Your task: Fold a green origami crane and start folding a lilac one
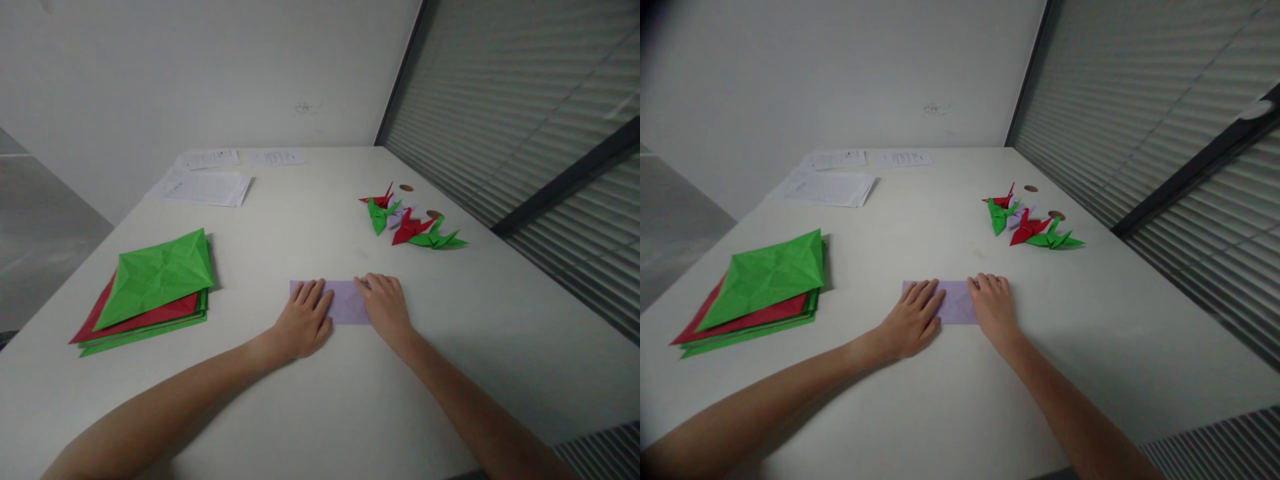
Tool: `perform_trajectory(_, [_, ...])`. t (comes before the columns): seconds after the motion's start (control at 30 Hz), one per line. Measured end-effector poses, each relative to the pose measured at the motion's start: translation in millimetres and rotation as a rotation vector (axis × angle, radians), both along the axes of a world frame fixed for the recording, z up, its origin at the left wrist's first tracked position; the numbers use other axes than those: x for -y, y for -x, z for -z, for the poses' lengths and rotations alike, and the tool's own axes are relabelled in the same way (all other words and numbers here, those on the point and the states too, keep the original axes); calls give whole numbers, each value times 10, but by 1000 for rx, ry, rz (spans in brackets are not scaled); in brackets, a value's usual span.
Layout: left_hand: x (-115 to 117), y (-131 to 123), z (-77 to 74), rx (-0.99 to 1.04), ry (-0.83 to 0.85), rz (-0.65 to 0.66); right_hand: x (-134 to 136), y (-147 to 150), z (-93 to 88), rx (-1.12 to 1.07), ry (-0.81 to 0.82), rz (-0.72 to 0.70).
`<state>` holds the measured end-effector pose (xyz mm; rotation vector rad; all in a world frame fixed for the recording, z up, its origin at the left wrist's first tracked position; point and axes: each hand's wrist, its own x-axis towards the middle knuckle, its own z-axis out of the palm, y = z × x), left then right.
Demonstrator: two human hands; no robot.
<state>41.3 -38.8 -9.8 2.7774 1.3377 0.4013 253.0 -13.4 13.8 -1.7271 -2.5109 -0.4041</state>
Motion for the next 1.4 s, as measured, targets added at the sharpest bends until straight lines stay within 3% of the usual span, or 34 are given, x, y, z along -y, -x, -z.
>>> perform_trajectory(0.37, [0,36,32,-7,-6,40,11,-27,8,6,7,-9])
perform_trajectory(0.87, [18,26,10,29,-25,-5,1,-106,-25,-41,34,-52])
perform_trajectory(1.07, [22,22,16,35,-41,-1,103,187,-41,-96,-27,-30])
perform_trajectory(1.23, [11,31,23,24,-20,18,223,512,126,-228,146,-150])
perform_trajectory(1.4, [7,31,31,17,-16,30,279,527,267,-291,198,-139])
